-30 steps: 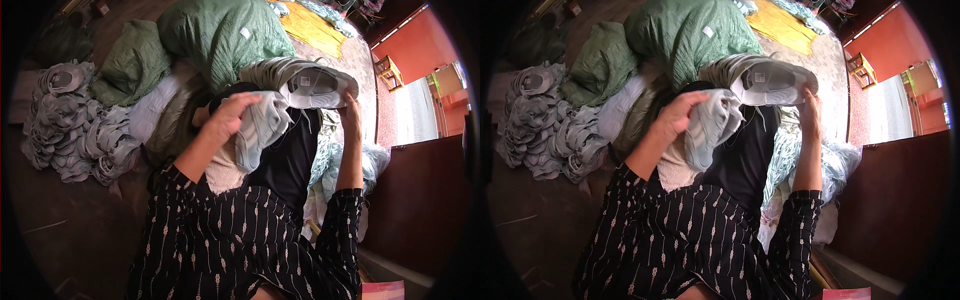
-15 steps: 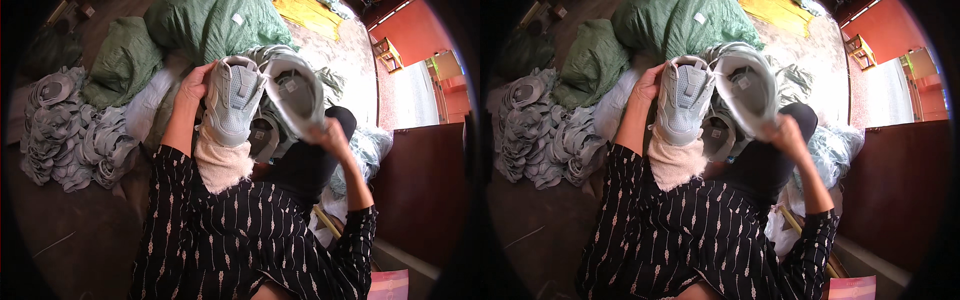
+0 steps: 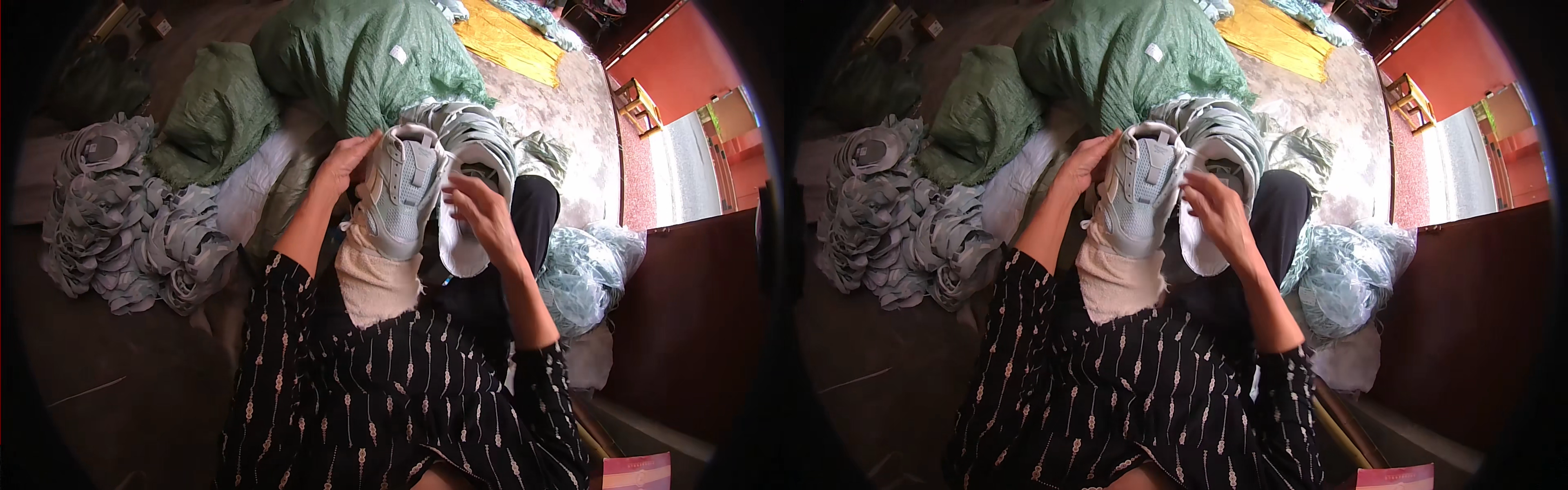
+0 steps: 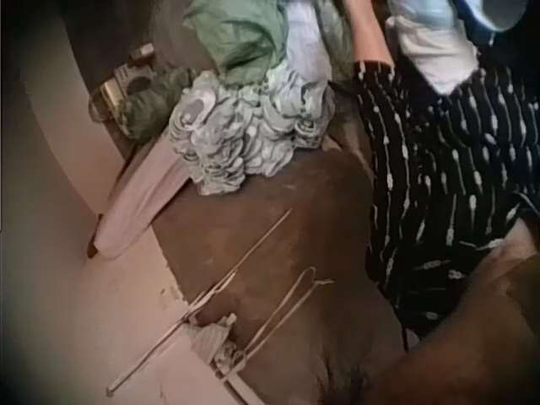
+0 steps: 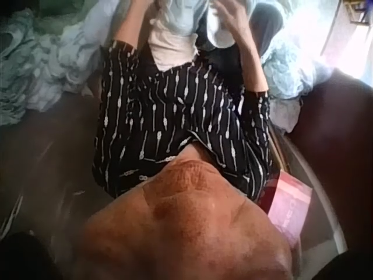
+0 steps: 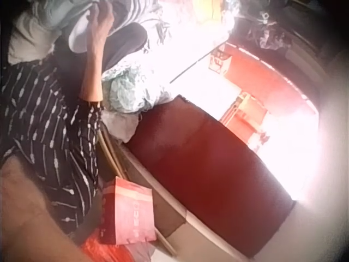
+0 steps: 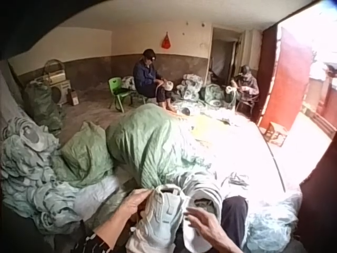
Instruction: The person is lacing several pairs of white shoes and then putting them into a large bag.
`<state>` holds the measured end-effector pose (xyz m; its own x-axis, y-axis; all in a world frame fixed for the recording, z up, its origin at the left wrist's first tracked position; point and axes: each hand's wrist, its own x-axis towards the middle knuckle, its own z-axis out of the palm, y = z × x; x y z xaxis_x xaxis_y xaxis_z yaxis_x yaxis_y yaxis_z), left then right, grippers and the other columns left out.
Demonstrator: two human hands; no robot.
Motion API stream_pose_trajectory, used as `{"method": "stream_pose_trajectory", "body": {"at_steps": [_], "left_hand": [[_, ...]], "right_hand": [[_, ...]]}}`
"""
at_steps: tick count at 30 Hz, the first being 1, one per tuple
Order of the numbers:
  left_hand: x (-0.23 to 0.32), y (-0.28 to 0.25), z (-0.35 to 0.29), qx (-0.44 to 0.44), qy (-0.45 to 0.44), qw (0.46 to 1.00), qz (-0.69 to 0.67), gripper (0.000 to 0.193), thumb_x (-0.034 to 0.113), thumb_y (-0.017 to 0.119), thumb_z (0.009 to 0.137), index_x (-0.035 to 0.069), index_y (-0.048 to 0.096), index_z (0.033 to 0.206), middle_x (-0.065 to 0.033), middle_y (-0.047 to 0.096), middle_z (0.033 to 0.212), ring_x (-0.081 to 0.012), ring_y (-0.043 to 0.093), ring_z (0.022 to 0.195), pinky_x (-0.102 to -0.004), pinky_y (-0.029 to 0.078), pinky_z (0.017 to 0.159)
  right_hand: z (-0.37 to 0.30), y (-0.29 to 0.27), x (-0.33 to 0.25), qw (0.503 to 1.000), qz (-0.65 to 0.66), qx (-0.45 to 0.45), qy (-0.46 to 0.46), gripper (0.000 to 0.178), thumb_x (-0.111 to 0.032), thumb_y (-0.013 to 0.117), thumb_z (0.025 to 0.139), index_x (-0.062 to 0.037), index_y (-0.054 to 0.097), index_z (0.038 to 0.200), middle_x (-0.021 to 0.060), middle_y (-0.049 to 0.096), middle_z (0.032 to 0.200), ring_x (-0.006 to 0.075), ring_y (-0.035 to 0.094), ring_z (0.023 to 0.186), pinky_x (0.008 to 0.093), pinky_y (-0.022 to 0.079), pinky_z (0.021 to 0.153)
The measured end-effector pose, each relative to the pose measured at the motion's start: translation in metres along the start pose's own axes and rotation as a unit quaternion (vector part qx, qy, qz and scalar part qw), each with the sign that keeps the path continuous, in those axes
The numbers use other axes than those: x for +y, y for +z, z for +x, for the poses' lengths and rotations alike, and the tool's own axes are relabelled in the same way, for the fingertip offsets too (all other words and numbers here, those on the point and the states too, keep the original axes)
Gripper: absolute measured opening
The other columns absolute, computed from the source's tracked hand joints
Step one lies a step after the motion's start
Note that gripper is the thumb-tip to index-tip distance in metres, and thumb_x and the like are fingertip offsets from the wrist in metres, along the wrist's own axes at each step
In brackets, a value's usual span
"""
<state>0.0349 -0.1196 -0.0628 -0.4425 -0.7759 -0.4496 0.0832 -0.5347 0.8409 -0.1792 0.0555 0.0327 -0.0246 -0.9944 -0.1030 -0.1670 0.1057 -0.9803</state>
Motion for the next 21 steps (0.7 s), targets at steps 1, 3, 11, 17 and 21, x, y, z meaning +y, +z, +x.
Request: {"method": "stream_pose_trajectory", "body": {"at_steps": [1, 3, 11, 17, 21], "left_hand": [[0.007, -0.001, -0.003, 0.001, 0.004, 1.000, 0.002, 0.030, 0.036, 0.065, 0.084, 0.007, 0.064, 0.094, -0.0021, 0.065, 0.086, -0.0114, 0.059, 0.079, -0.0292, 0.049, 0.068], [0.015, -0.009, -0.004, 0.117, 0.115, 0.917, 0.364, 0.036, 0.035, 0.065, 0.084, 0.003, 0.062, 0.099, -0.0053, 0.065, 0.090, -0.0124, 0.060, 0.082, -0.0300, 0.049, 0.066], [0.033, 0.068, -0.012, 0.018, 0.408, 0.776, 0.481, 0.040, 0.029, 0.060, 0.084, 0.000, 0.059, 0.110, -0.0200, 0.059, 0.110, -0.0288, 0.057, 0.103, -0.0341, 0.043, 0.089], [0.034, 0.057, 0.004, -0.048, 0.314, 0.896, 0.311, 0.027, 0.021, 0.053, 0.085, 0.002, 0.064, 0.101, -0.0165, 0.063, 0.097, -0.0252, 0.062, 0.092, -0.0299, 0.047, 0.080], [0.014, 0.059, -0.023, 0.004, 0.451, 0.841, 0.297, 0.023, 0.014, 0.049, 0.089, 0.000, 0.065, 0.100, -0.0109, 0.061, 0.108, -0.0171, 0.057, 0.099, -0.0270, 0.043, 0.086]], "right_hand": [[0.016, 0.010, 0.013, 0.994, 0.092, 0.054, 0.012, 0.030, -0.018, 0.056, 0.090, 0.0026, 0.054, 0.112, 0.0024, 0.060, 0.087, 0.0116, 0.055, 0.080, 0.0259, 0.046, 0.069], [0.037, 0.026, 0.039, 0.980, 0.157, 0.114, 0.031, 0.020, -0.018, 0.057, 0.089, -0.0008, 0.055, 0.099, -0.0011, 0.055, 0.080, 0.0074, 0.049, 0.071, 0.0209, 0.040, 0.064], [0.044, 0.024, 0.046, 0.979, 0.195, 0.055, 0.027, 0.014, -0.017, 0.059, 0.089, -0.0056, 0.053, 0.093, -0.0031, 0.053, 0.078, 0.0048, 0.046, 0.069, 0.0186, 0.037, 0.064], [0.054, 0.030, 0.036, 0.974, -0.073, 0.212, -0.025, 0.034, -0.027, 0.066, 0.083, 0.0011, 0.053, 0.096, 0.0026, 0.056, 0.078, 0.0107, 0.051, 0.068, 0.0246, 0.043, 0.064], [0.062, 0.033, 0.044, 0.981, 0.035, 0.188, -0.024, 0.035, -0.024, 0.063, 0.084, 0.0007, 0.057, 0.108, 0.0102, 0.058, 0.092, 0.0137, 0.054, 0.080, 0.0277, 0.045, 0.072]]}}
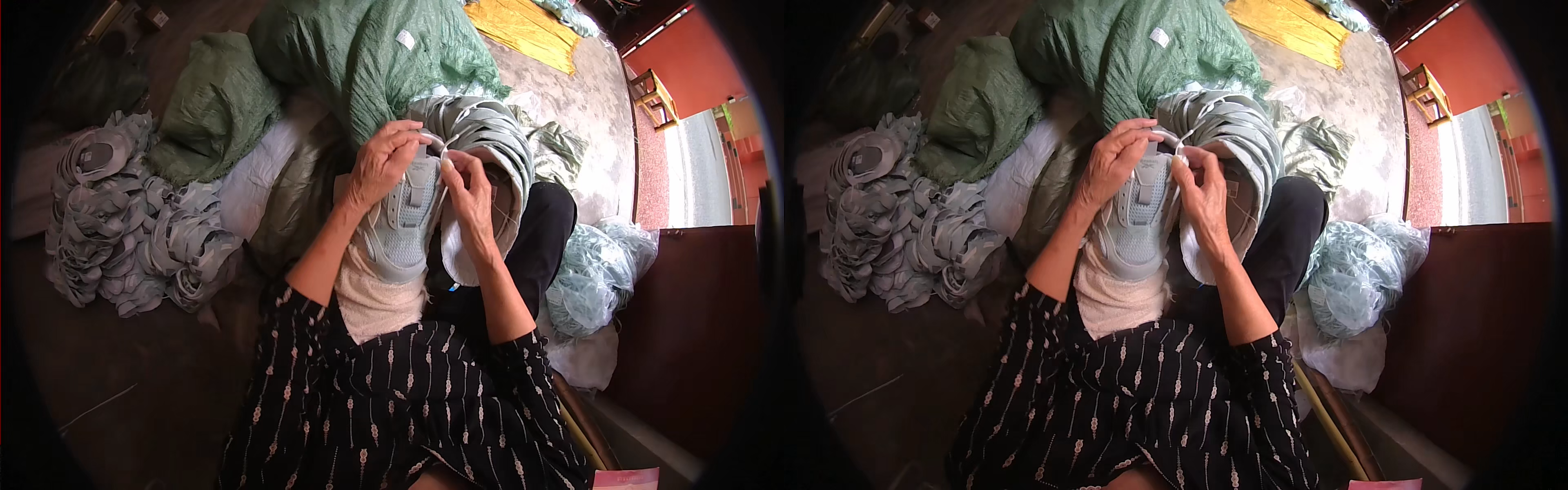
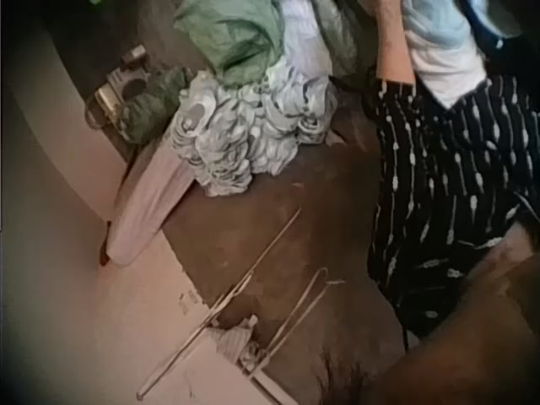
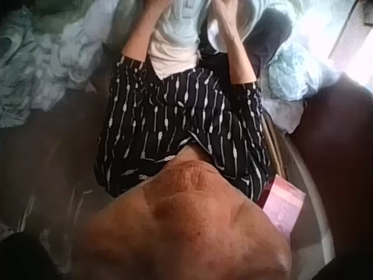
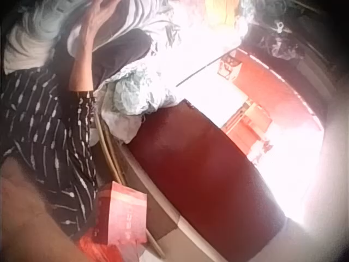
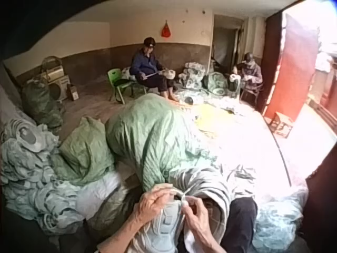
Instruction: The person is lacing several pairs of white shoes and then putting them into a large bag.
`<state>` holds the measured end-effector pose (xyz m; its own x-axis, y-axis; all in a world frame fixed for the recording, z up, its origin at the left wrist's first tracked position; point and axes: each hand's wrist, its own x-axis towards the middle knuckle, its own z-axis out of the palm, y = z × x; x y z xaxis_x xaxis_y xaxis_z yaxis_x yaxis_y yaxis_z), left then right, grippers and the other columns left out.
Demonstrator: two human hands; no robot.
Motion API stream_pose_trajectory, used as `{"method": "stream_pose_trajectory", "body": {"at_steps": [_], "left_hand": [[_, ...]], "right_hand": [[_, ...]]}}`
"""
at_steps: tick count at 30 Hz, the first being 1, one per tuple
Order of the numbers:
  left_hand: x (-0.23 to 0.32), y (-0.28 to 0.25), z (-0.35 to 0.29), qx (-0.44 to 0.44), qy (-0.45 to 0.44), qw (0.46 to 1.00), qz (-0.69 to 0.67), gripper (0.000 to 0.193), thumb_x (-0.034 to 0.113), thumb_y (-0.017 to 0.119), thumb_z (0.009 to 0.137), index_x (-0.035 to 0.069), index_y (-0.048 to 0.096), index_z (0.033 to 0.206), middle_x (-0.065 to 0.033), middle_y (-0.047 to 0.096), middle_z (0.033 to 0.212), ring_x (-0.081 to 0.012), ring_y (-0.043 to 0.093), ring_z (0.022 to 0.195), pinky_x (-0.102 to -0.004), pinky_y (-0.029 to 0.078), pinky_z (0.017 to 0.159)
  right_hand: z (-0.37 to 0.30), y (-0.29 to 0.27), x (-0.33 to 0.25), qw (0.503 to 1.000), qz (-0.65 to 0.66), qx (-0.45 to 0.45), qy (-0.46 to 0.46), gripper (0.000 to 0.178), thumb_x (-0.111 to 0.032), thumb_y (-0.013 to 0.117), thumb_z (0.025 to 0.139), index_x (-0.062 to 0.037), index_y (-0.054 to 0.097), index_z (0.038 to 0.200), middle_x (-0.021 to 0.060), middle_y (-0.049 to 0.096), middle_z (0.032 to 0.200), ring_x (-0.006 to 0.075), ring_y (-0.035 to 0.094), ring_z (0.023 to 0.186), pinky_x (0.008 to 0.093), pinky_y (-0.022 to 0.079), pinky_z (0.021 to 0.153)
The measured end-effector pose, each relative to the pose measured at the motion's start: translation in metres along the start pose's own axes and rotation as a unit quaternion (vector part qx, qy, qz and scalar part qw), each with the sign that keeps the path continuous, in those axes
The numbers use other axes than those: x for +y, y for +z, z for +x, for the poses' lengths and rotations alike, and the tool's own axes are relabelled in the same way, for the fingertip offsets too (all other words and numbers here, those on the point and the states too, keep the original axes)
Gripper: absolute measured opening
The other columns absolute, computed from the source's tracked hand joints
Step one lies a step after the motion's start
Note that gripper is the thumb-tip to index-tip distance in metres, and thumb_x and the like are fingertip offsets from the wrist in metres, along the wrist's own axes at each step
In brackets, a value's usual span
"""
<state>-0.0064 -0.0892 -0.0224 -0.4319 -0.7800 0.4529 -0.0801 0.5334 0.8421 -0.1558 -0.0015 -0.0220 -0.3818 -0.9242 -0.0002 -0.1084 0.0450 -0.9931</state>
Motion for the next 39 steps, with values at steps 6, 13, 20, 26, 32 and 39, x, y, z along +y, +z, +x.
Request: {"method": "stream_pose_trajectory", "body": {"at_steps": [6, 13, 20, 26, 32, 39], "left_hand": [[-0.021, -0.008, 0.002, 0.018, -0.054, 0.997, -0.052, 0.023, 0.014, 0.049, 0.089, -0.001, 0.066, 0.096, -0.0107, 0.063, 0.104, -0.0171, 0.059, 0.096, -0.0270, 0.045, 0.085], [-0.022, 0.017, 0.000, 0.054, -0.138, 0.980, -0.129, 0.033, 0.023, 0.043, 0.093, -0.001, 0.063, 0.104, -0.0094, 0.066, 0.100, -0.0158, 0.060, 0.094, -0.0258, 0.044, 0.085], [-0.047, -0.020, 0.006, -0.018, -0.139, 0.990, 0.021, 0.028, 0.019, 0.040, 0.094, 0.000, 0.060, 0.102, -0.0084, 0.063, 0.103, -0.0159, 0.056, 0.101, -0.0289, 0.041, 0.091], [-0.050, 0.000, 0.023, 0.007, -0.277, 0.959, -0.061, 0.020, 0.008, 0.045, 0.091, -0.003, 0.057, 0.102, -0.0090, 0.062, 0.097, -0.0137, 0.059, 0.085, -0.0263, 0.048, 0.079], [-0.008, 0.025, 0.018, 0.093, -0.170, 0.981, 0.033, 0.022, 0.008, 0.043, 0.091, -0.003, 0.058, 0.104, -0.0100, 0.061, 0.107, -0.0170, 0.056, 0.098, -0.0281, 0.042, 0.090], [-0.008, -0.005, 0.005, 0.094, -0.103, 0.981, 0.134, 0.019, 0.004, 0.042, 0.090, -0.002, 0.058, 0.100, -0.0115, 0.062, 0.100, -0.0200, 0.058, 0.095, -0.0303, 0.044, 0.087]], "right_hand": [[0.004, 0.002, -0.010, 0.998, 0.042, -0.038, 0.031, 0.033, -0.022, 0.059, 0.086, 0.0029, 0.059, 0.108, 0.0081, 0.062, 0.094, 0.0131, 0.055, 0.086, 0.0245, 0.043, 0.077], [0.011, -0.024, 0.003, 0.998, 0.033, -0.028, 0.039, 0.041, -0.022, 0.059, 0.083, 0.0029, 0.056, 0.115, 0.0119, 0.062, 0.104, 0.0180, 0.056, 0.097, 0.0270, 0.041, 0.086], [-0.072, -0.125, -0.045, 0.964, 0.210, -0.152, 0.062, 0.037, -0.023, 0.054, 0.091, 0.0023, 0.052, 0.119, 0.0159, 0.062, 0.107, 0.0181, 0.063, 0.093, 0.0290, 0.051, 0.081], [-0.157, -0.271, 0.150, 0.942, 0.154, 0.248, 0.166, 0.036, -0.027, 0.060, 0.088, -0.0029, 0.056, 0.114, 0.0110, 0.066, 0.097, 0.0129, 0.064, 0.079, 0.0269, 0.052, 0.071], [-0.246, -0.217, 0.303, 0.884, -0.162, 0.224, 0.377, 0.021, -0.018, 0.063, 0.076, -0.0051, 0.067, 0.092, 0.0096, 0.068, 0.083, 0.0199, 0.064, 0.074, 0.0323, 0.049, 0.069], [-0.225, -0.169, 0.275, 0.809, -0.463, 0.080, 0.353, 0.017, -0.021, 0.060, 0.071, -0.0064, 0.067, 0.077, 0.0174, 0.064, 0.076, 0.0327, 0.063, 0.075, 0.0448, 0.050, 0.063]]}}
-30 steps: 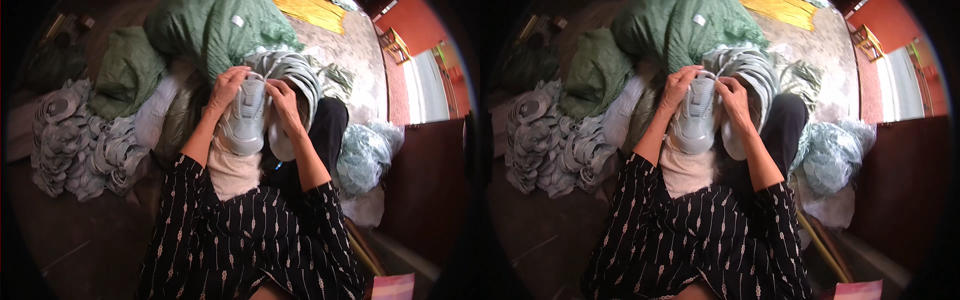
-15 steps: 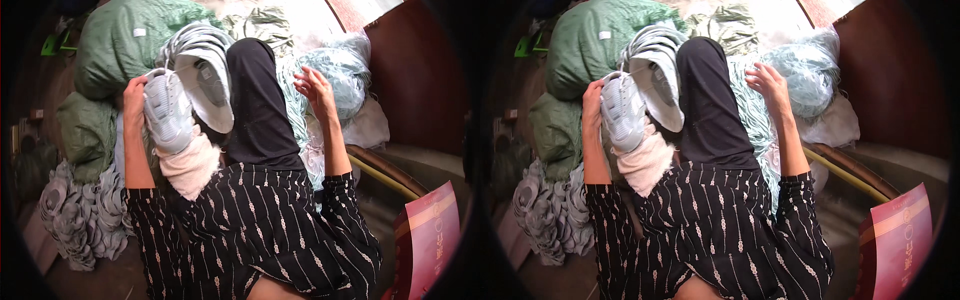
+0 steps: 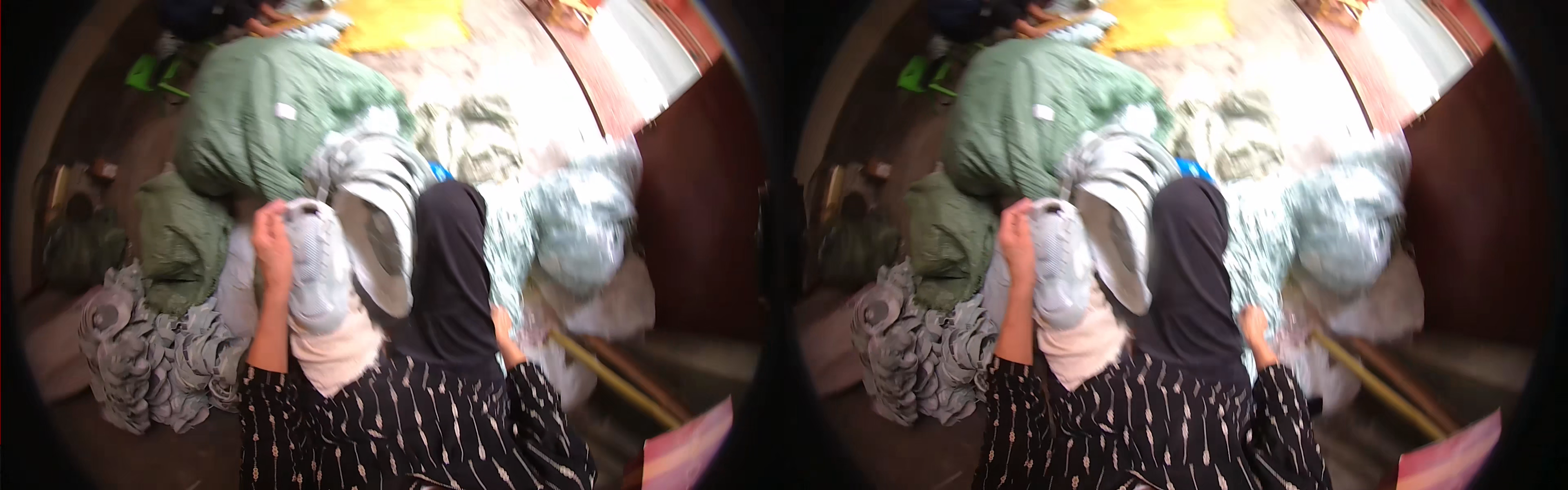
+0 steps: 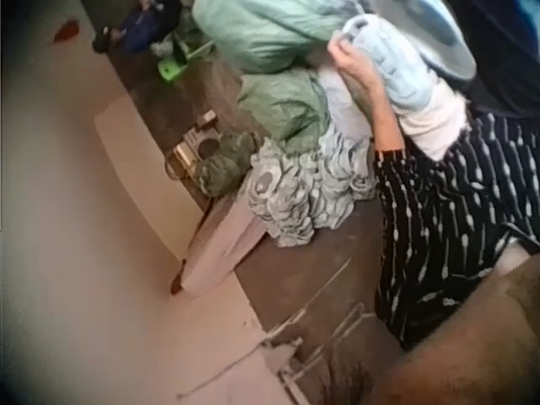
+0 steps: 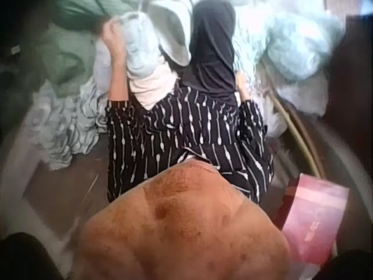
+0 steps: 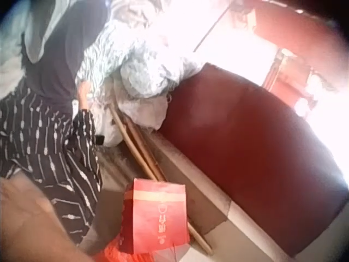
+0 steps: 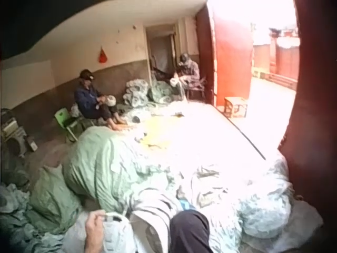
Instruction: The person is lacing several pairs of white shoes and then putting them into a large bag.
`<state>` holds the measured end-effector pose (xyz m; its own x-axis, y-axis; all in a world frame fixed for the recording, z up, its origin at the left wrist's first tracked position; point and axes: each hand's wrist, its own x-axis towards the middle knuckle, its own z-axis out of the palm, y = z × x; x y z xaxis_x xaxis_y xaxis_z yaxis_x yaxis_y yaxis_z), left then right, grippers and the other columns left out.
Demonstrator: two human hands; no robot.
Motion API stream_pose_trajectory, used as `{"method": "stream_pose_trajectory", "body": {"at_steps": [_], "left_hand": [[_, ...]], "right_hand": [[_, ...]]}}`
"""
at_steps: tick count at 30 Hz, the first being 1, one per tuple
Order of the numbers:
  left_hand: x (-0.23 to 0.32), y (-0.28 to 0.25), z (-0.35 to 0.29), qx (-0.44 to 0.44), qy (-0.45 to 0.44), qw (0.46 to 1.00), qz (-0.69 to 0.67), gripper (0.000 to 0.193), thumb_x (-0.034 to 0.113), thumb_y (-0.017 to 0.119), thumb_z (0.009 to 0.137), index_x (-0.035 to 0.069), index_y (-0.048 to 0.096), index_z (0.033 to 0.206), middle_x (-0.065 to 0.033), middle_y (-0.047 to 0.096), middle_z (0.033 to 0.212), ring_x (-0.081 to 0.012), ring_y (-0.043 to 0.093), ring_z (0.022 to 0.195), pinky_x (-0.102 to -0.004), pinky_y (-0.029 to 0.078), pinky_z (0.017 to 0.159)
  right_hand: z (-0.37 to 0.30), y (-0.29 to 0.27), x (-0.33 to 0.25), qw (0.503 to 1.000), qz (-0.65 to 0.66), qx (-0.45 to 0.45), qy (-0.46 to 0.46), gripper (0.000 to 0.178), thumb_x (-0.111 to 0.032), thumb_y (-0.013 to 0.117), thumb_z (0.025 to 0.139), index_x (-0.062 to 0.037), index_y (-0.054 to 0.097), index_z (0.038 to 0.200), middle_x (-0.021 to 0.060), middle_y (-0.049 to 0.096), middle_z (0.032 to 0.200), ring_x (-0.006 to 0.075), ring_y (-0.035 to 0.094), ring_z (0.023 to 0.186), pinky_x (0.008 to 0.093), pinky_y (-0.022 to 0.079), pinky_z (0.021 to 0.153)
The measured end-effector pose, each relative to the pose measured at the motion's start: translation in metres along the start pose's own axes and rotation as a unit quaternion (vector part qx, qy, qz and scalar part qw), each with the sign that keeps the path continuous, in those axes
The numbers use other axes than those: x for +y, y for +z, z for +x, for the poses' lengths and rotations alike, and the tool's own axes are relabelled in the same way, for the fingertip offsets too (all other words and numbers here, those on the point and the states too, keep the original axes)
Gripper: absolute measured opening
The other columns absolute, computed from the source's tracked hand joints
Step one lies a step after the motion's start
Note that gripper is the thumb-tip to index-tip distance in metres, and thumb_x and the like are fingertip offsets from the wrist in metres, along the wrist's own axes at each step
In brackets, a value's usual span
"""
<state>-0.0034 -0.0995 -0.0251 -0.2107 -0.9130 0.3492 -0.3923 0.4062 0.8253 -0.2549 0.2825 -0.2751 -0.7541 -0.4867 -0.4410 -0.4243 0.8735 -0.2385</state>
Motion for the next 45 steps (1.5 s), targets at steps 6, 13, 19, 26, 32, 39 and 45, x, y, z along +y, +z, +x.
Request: {"method": "stream_pose_trajectory", "body": {"at_steps": [6, 13, 19, 26, 32, 39, 45], "left_hand": [[0.011, 0.001, -0.014, 0.044, 0.045, 0.996, 0.062, 0.015, 0.004, 0.048, 0.085, 0.000, 0.055, 0.097, -0.0162, 0.060, 0.095, -0.0315, 0.059, 0.093, -0.0356, 0.046, 0.084], [0.043, -0.001, -0.015, 0.048, 0.076, 0.996, -0.021, 0.018, 0.000, 0.054, 0.080, -0.001, 0.054, 0.098, -0.0170, 0.059, 0.100, -0.0335, 0.057, 0.095, -0.0359, 0.046, 0.083], [0.202, -0.110, -0.030, -0.088, 0.188, 0.922, -0.327, 0.054, 0.002, 0.058, 0.083, 0.000, 0.032, 0.130, -0.0178, 0.046, 0.126, -0.0237, 0.056, 0.105, -0.0316, 0.046, 0.088], [0.305, -0.231, -0.063, -0.021, 0.427, 0.881, -0.203, 0.104, 0.018, 0.074, 0.076, 0.000, -0.004, 0.142, -0.0325, 0.020, 0.141, -0.0349, 0.050, 0.116, -0.0362, 0.050, 0.090], [0.274, -0.276, -0.089, -0.018, 0.432, 0.868, -0.245, 0.104, 0.019, 0.074, 0.076, 0.000, -0.004, 0.142, -0.0318, 0.020, 0.141, -0.0347, 0.049, 0.117, -0.0361, 0.050, 0.090], [0.276, -0.349, 0.016, -0.018, 0.451, 0.847, -0.280, 0.105, 0.020, 0.074, 0.075, 0.000, -0.004, 0.142, -0.0309, 0.021, 0.141, -0.0345, 0.048, 0.118, -0.0359, 0.050, 0.090], [0.238, -0.365, 0.001, -0.049, 0.443, 0.833, -0.327, 0.105, 0.021, 0.074, 0.075, 0.000, -0.004, 0.142, -0.0301, 0.021, 0.142, -0.0343, 0.048, 0.119, -0.0357, 0.050, 0.090]], "right_hand": [[-0.010, 0.004, 0.041, 0.993, 0.049, 0.057, -0.091, 0.025, -0.020, 0.049, 0.078, -0.0011, 0.066, 0.076, 0.0219, 0.064, 0.078, 0.0383, 0.063, 0.078, 0.0469, 0.047, 0.064], [0.008, -0.032, 0.041, 0.985, 0.149, 0.081, -0.015, 0.024, -0.021, 0.059, 0.072, 0.0022, 0.063, 0.076, 0.0229, 0.063, 0.078, 0.0389, 0.062, 0.076, 0.0462, 0.047, 0.067], [0.011, -0.038, 0.058, 0.973, 0.159, 0.157, -0.054, 0.021, -0.023, 0.062, 0.071, -0.0030, 0.065, 0.077, 0.0183, 0.065, 0.077, 0.0350, 0.062, 0.075, 0.0438, 0.047, 0.069], [0.010, -0.047, 0.057, 0.970, 0.174, 0.169, -0.017, 0.019, -0.020, 0.066, 0.071, -0.0029, 0.067, 0.080, 0.0157, 0.066, 0.075, 0.0283, 0.064, 0.073, 0.0373, 0.048, 0.066], [-0.009, -0.061, 0.039, 0.923, 0.267, 0.273, -0.042, 0.012, -0.009, 0.060, 0.073, 0.0000, 0.061, 0.081, 0.0160, 0.063, 0.076, 0.0293, 0.060, 0.071, 0.0389, 0.047, 0.069], [-0.008, -0.053, 0.041, 0.913, 0.307, 0.252, -0.091, 0.016, -0.007, 0.061, 0.076, 0.0025, 0.067, 0.087, 0.0129, 0.067, 0.078, 0.0190, 0.064, 0.073, 0.0303, 0.050, 0.070], [0.020, -0.047, 0.071, 0.929, 0.318, 0.129, -0.137, 0.017, -0.003, 0.058, 0.075, 0.0038, 0.068, 0.087, 0.0115, 0.068, 0.078, 0.0150, 0.063, 0.072, 0.0273, 0.050, 0.071]]}}
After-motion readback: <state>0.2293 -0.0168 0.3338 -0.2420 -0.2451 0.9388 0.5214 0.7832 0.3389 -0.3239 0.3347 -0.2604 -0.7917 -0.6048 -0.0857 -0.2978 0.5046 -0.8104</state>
